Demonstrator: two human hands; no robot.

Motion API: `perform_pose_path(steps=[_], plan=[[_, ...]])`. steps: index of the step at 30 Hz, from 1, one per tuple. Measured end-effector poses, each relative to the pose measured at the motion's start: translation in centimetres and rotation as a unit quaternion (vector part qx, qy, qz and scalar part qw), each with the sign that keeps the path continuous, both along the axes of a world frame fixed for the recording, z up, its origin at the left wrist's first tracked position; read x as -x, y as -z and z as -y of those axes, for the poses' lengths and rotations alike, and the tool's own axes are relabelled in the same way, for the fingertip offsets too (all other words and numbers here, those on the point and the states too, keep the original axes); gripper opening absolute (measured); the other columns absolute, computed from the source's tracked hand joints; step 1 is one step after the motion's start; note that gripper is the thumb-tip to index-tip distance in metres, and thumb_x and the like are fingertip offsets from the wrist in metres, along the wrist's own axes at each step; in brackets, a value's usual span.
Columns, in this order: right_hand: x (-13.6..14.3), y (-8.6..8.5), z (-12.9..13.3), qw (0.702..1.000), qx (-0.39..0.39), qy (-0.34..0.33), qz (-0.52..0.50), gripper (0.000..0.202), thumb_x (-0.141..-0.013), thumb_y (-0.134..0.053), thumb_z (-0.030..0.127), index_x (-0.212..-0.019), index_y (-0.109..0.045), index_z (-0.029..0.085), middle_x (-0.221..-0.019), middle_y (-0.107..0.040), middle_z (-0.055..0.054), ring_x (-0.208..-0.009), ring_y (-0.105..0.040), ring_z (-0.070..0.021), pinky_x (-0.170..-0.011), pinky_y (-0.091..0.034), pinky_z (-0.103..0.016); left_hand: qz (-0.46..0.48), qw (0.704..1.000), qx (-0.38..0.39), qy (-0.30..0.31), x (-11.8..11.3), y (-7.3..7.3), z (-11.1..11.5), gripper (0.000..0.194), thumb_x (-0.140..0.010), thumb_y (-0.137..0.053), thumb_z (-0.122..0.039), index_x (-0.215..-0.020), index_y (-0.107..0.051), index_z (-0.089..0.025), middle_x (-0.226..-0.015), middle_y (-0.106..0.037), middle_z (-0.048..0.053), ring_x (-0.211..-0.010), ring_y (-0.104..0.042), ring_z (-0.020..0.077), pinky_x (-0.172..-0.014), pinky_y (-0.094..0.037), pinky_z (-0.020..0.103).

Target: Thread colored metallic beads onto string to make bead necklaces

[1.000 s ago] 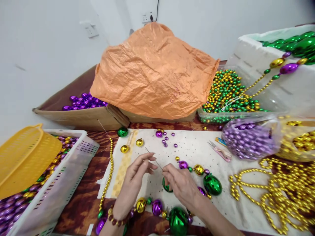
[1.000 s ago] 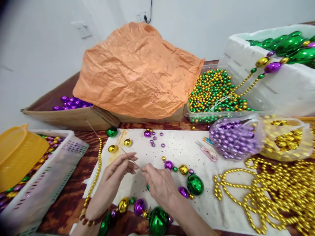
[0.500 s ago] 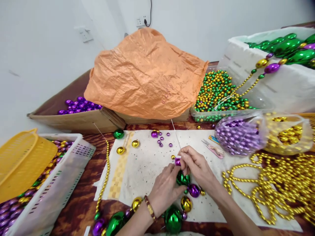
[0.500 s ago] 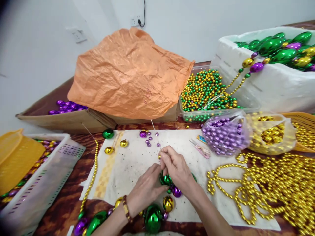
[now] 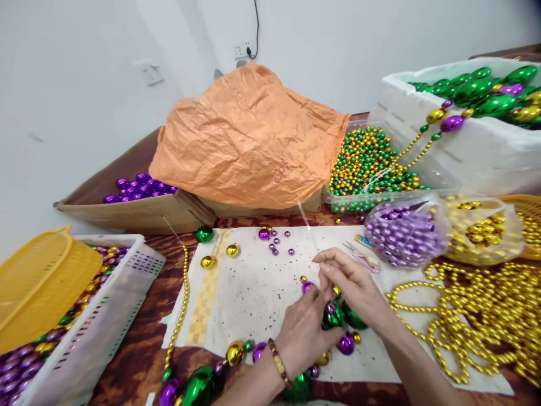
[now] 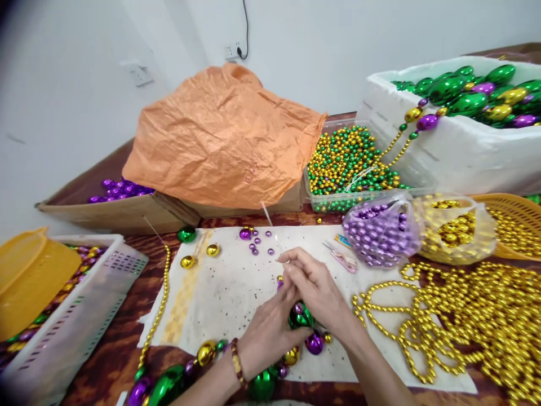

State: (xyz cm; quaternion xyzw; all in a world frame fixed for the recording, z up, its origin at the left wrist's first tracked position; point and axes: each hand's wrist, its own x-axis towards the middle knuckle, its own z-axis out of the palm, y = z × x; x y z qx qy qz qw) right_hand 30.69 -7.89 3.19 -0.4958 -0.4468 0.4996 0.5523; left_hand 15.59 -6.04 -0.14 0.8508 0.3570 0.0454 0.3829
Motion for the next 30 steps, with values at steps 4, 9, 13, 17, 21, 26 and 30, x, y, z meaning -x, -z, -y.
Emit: perform_pose_path(steps=[4, 9, 13, 17, 21, 26, 30], plan=[[-1.7, -2.8, -0.6, 0.993, -0.083, 0.083, -0.032, 0.014, -0.096, -0.050, 0.027, -0.107, -0.054, 0.021, -0.070, -0.058, 0.003, -0.055, -0.057, -0.0089, -0.053, -0.046, -0.021, 0.101, 0.994, -0.005, -0.043, -0.5, -4.0, -2.9, 0.040, -0.077, -0.068, -0.036, -0.114, -0.058, -0.025, -0.105, -0.059, 0.004, -0.094, -0.058, 0.0216, -0.084, -0.046, 0.034], [-1.4, -5.1, -2.1, 0.979, -0.153, 0.113, -0.067, 0.011, -0.095, -0.051, 0.023, -0.103, -0.056, 0.020, -0.070, -0.059, 0.002, -0.058, -0.058, -0.0102, -0.054, -0.047, -0.023, 0.185, 0.971, -0.099, -0.117, 0.0, -6.9, -7.1, 0.040, -0.082, -0.064, -0.031, -0.120, -0.055, -0.024, -0.112, -0.059, 0.006, -0.102, -0.055, 0.0216, -0.090, -0.042, 0.035], [0.1, -4.0, -2.5, 0.977, -0.147, 0.109, -0.106, 0.009, -0.096, -0.051, 0.024, -0.101, -0.057, 0.020, -0.065, -0.057, 0.004, -0.053, -0.055, -0.0087, -0.050, -0.045, -0.021, 0.159, 0.968, -0.054, -0.187, 2.9, -3.4, -7.8, 0.042, -0.083, -0.062, -0.037, -0.122, -0.055, -0.023, -0.117, -0.059, 0.009, -0.101, -0.056, 0.0228, -0.085, -0.045, 0.034], [0.7, -3.1, -2.6, 0.979, -0.122, 0.109, -0.123, 0.009, -0.096, -0.051, 0.026, -0.100, -0.057, 0.020, -0.063, -0.056, 0.004, -0.051, -0.054, -0.0082, -0.049, -0.045, -0.021, 0.137, 0.954, 0.117, -0.239, 5.4, 1.3, -5.8, 0.042, -0.083, -0.058, -0.047, -0.112, -0.059, -0.018, -0.100, -0.064, 0.008, -0.079, -0.060, 0.0195, -0.063, -0.046, 0.028], [0.5, -4.7, -3.2, 0.979, -0.138, 0.109, -0.106, 0.009, -0.095, -0.052, 0.024, -0.099, -0.058, 0.020, -0.065, -0.058, 0.004, -0.051, -0.054, -0.0079, -0.048, -0.044, -0.020, 0.123, 0.954, 0.123, -0.244, 4.9, 2.9, -3.4, 0.037, -0.083, -0.056, -0.051, -0.096, -0.062, -0.016, -0.080, -0.062, 0.004, -0.072, -0.056, 0.0175, -0.062, -0.043, 0.026], [1.8, -7.2, -3.8, 0.981, -0.159, 0.080, -0.071, 0.008, -0.095, -0.053, 0.023, -0.100, -0.058, 0.020, -0.070, -0.062, 0.002, -0.052, -0.057, -0.0085, -0.049, -0.045, -0.021, 0.131, 0.948, 0.130, -0.259, 2.5, 3.6, -2.0, 0.042, -0.080, -0.057, -0.055, -0.094, -0.063, -0.016, -0.088, -0.061, 0.007, -0.074, -0.056, 0.0183, -0.055, -0.045, 0.025], [3.3, -7.7, -3.7, 0.985, -0.157, 0.047, -0.055, 0.009, -0.095, -0.052, 0.023, -0.100, -0.059, 0.020, -0.071, -0.063, 0.002, -0.053, -0.059, -0.0091, -0.049, -0.046, -0.021, 0.138, 0.938, 0.169, -0.270, 2.4, 4.1, -2.1, 0.045, -0.080, -0.056, -0.055, -0.100, -0.062, -0.016, -0.087, -0.061, 0.006, -0.072, -0.056, 0.0176, -0.048, -0.046, 0.024]])
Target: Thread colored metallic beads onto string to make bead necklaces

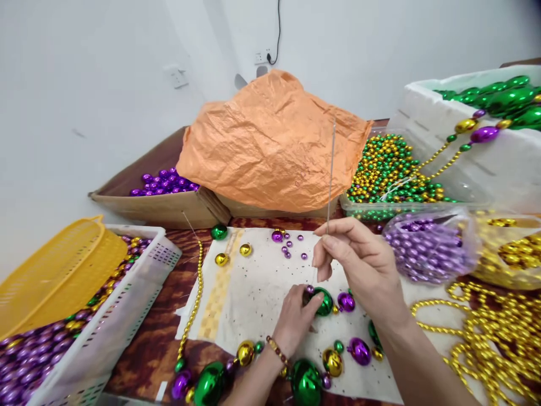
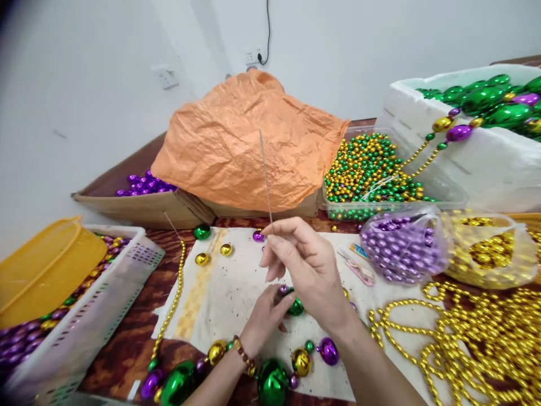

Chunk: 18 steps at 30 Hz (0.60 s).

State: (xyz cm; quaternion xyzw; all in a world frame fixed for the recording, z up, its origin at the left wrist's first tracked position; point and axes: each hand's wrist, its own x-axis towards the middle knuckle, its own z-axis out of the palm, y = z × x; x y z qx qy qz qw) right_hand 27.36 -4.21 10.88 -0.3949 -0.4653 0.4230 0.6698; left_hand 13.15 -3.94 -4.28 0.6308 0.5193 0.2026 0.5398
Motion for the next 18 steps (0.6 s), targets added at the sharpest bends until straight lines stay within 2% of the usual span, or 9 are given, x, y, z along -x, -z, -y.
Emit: perform_pose_path(steps=[3, 6, 9, 11, 14, 16, 18], plan=[[-0.3, -1.0, 0.0, 0.999, -0.020, 0.040, 0.002, 0.009, -0.094, -0.052, 0.020, -0.099, -0.060, 0.020, -0.070, -0.063, 0.001, -0.053, -0.059, -0.0097, -0.048, -0.046, -0.022, 0.022, 1.000, 0.003, -0.004, 0.6, 0.0, -0.4, 0.043, -0.081, -0.057, -0.052, -0.108, -0.059, -0.018, -0.091, -0.061, 0.006, -0.069, -0.057, 0.0158, -0.048, -0.046, 0.023], [-1.5, -3.0, -0.1, 0.994, -0.051, 0.094, 0.011, 0.010, -0.093, -0.053, 0.018, -0.097, -0.061, 0.022, -0.070, -0.062, 0.001, -0.052, -0.058, -0.0109, -0.045, -0.044, -0.023, 0.038, 0.999, 0.008, 0.009, 0.7, 0.1, -0.6, 0.041, -0.083, -0.055, -0.052, -0.104, -0.061, -0.018, -0.097, -0.059, 0.008, -0.068, -0.058, 0.0161, -0.043, -0.044, 0.023], [-2.2, -4.3, -0.3, 0.994, -0.063, 0.090, 0.029, 0.011, -0.092, -0.053, 0.018, -0.098, -0.060, 0.024, -0.069, -0.062, 0.001, -0.051, -0.058, -0.0115, -0.044, -0.044, -0.024, 0.045, 0.998, 0.023, 0.022, 0.6, 0.4, -0.3, 0.042, -0.084, -0.051, -0.056, -0.097, -0.061, -0.018, -0.098, -0.058, 0.009, -0.065, -0.058, 0.0169, -0.039, -0.042, 0.024], [-1.8, -4.0, -0.4, 0.996, -0.052, 0.060, 0.030, 0.010, -0.093, -0.053, 0.019, -0.098, -0.060, 0.024, -0.069, -0.062, 0.001, -0.051, -0.058, -0.0117, -0.044, -0.044, -0.024, 0.036, 0.999, 0.000, 0.024, 0.9, 0.4, -0.3, 0.042, -0.084, -0.052, -0.055, -0.102, -0.062, -0.019, -0.098, -0.059, 0.008, -0.068, -0.059, 0.0179, -0.046, -0.045, 0.026], [-0.4, -1.8, -0.4, 1.000, -0.014, -0.005, 0.013, 0.010, -0.094, -0.052, 0.021, -0.100, -0.060, 0.024, -0.070, -0.063, 0.001, -0.052, -0.060, -0.0115, -0.046, -0.046, -0.024, -0.018, 0.995, -0.090, 0.027, 2.7, -0.3, -1.5, 0.040, -0.084, -0.055, -0.051, -0.108, -0.064, -0.020, -0.096, -0.062, 0.008, -0.079, -0.060, 0.0209, -0.066, -0.049, 0.032], [0.7, -0.3, -0.3, 0.999, 0.008, -0.042, -0.005, 0.012, -0.095, -0.051, 0.021, -0.102, -0.060, 0.024, -0.071, -0.064, 0.001, -0.054, -0.060, -0.0111, -0.048, -0.046, -0.023, -0.073, 0.985, -0.154, 0.002, 4.8, -1.4, -3.6, 0.038, -0.086, -0.053, -0.048, -0.109, -0.064, -0.020, -0.097, -0.063, 0.009, -0.081, -0.059, 0.0214, -0.073, -0.047, 0.034], [1.7, 0.9, -0.3, 0.997, 0.018, -0.074, -0.023, 0.013, -0.096, -0.049, 0.022, -0.104, -0.059, 0.024, -0.073, -0.064, 0.001, -0.056, -0.061, -0.0109, -0.050, -0.046, -0.022, -0.140, 0.963, -0.226, -0.050, 7.2, -2.6, -6.4, 0.037, -0.090, -0.048, -0.044, -0.113, -0.062, -0.020, -0.104, -0.061, 0.011, -0.082, -0.059, 0.0219, -0.077, -0.045, 0.036]])
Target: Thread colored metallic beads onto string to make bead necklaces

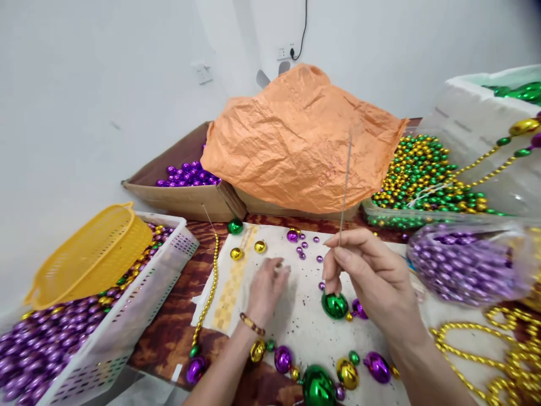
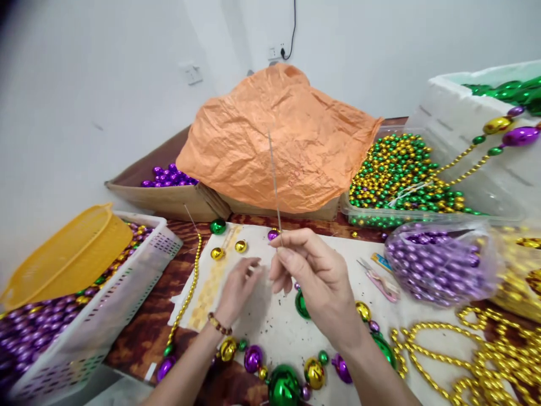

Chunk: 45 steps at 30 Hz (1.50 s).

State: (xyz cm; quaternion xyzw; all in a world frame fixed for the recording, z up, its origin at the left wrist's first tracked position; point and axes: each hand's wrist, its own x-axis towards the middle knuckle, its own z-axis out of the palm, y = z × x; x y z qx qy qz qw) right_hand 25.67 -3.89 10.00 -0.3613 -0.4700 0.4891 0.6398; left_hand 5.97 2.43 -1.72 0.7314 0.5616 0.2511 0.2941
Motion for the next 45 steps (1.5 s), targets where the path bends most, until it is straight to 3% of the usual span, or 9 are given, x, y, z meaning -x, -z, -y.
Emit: perform_pose_path(steps=[3, 5, 10, 15, 17, 20, 24, 38, 45], plan=[[1.2, 1.2, 0.0, 0.998, 0.013, -0.053, -0.018, 0.014, -0.097, -0.049, 0.024, -0.107, -0.058, 0.024, -0.076, -0.065, 0.000, -0.061, -0.062, -0.0108, -0.054, -0.047, -0.022, -0.139, 0.982, -0.115, -0.061, 2.9, -1.2, -4.3, 0.032, -0.089, -0.048, -0.036, -0.112, -0.063, -0.019, -0.110, -0.059, 0.015, -0.101, -0.053, 0.0302, -0.090, -0.038, 0.044], [1.9, 2.3, 0.2, 0.996, 0.035, -0.082, -0.023, 0.015, -0.097, -0.048, 0.026, -0.108, -0.058, 0.023, -0.078, -0.064, -0.001, -0.063, -0.062, -0.0108, -0.055, -0.047, -0.022, -0.184, 0.972, -0.125, -0.073, 3.8, -1.1, -6.4, 0.030, -0.087, -0.053, -0.036, -0.107, -0.064, -0.017, -0.109, -0.060, 0.017, -0.109, -0.046, 0.0355, -0.095, -0.032, 0.049], [2.7, 7.1, 1.8, 0.987, 0.130, -0.093, 0.010, 0.020, -0.096, -0.048, 0.033, -0.105, -0.058, 0.018, -0.078, -0.065, -0.004, -0.066, -0.064, -0.0132, -0.055, -0.046, -0.023, -0.061, 0.995, -0.043, -0.062, 3.4, 0.4, -8.1, 0.023, -0.075, -0.068, -0.034, -0.089, -0.066, -0.016, -0.106, -0.062, 0.019, -0.120, -0.038, 0.0409, -0.102, -0.020, 0.056], [2.7, 11.9, 4.1, 0.975, 0.200, -0.055, 0.080, 0.028, -0.094, -0.049, 0.041, -0.095, -0.060, 0.015, -0.072, -0.066, -0.005, -0.060, -0.064, -0.0155, -0.049, -0.043, -0.023, 0.083, 0.995, 0.029, -0.043, 2.1, -0.6, -6.0, 0.038, -0.084, -0.059, -0.041, -0.114, -0.062, -0.018, -0.113, -0.063, 0.013, -0.103, -0.058, 0.0275, -0.092, -0.042, 0.044], [2.9, 12.9, 4.8, 0.971, 0.209, -0.044, 0.111, 0.031, -0.094, -0.049, 0.043, -0.094, -0.061, 0.015, -0.067, -0.063, -0.003, -0.054, -0.062, -0.0145, -0.047, -0.042, -0.022, 0.280, 0.948, 0.148, -0.034, 1.5, -1.6, -4.5, 0.041, -0.085, -0.058, -0.043, -0.118, -0.061, -0.018, -0.110, -0.065, 0.012, -0.093, -0.064, 0.0221, -0.085, -0.048, 0.038], [3.4, 13.6, 5.8, 0.967, 0.211, -0.039, 0.137, 0.031, -0.095, -0.047, 0.043, -0.096, -0.062, 0.016, -0.064, -0.060, -0.001, -0.052, -0.059, -0.0132, -0.050, -0.044, -0.023, 0.544, 0.778, 0.310, -0.048, 0.5, -2.8, -2.6, 0.035, -0.082, -0.067, -0.035, -0.111, -0.064, -0.016, -0.106, -0.067, 0.010, -0.093, -0.066, 0.0190, -0.087, -0.050, 0.033], [3.9, 13.7, 6.7, 0.966, 0.206, -0.029, 0.151, 0.032, -0.096, -0.044, 0.042, -0.099, -0.063, 0.017, -0.064, -0.057, 0.000, -0.052, -0.057, -0.0122, -0.052, -0.046, -0.023, 0.599, 0.716, 0.351, -0.072, -0.1, -3.5, -1.6, 0.027, -0.084, -0.065, -0.030, -0.106, -0.066, -0.015, -0.106, -0.068, 0.009, -0.092, -0.066, 0.0165, -0.086, -0.052, 0.029], [3.7, 13.3, 6.9, 0.958, 0.222, -0.023, 0.180, 0.034, -0.095, -0.044, 0.045, -0.099, -0.064, 0.017, -0.061, -0.055, 0.000, -0.048, -0.055, -0.0131, -0.048, -0.045, -0.024, 0.608, 0.703, 0.362, -0.064, -0.4, -4.0, -1.2, 0.026, -0.088, -0.061, -0.029, -0.110, -0.065, -0.017, -0.107, -0.065, 0.008, -0.089, -0.063, 0.0149, -0.081, -0.052, 0.028], [4.1, 13.9, 6.8, 0.963, 0.216, -0.012, 0.161, 0.032, -0.097, -0.042, 0.042, -0.103, -0.060, 0.017, -0.064, -0.055, 0.001, -0.051, -0.055, -0.0125, -0.051, -0.046, -0.024, 0.598, 0.725, 0.339, -0.039, -0.5, -4.3, -0.6, 0.028, -0.089, -0.060, -0.027, -0.115, -0.064, -0.018, -0.109, -0.062, 0.008, -0.093, -0.062, 0.0174, -0.081, -0.051, 0.029]])
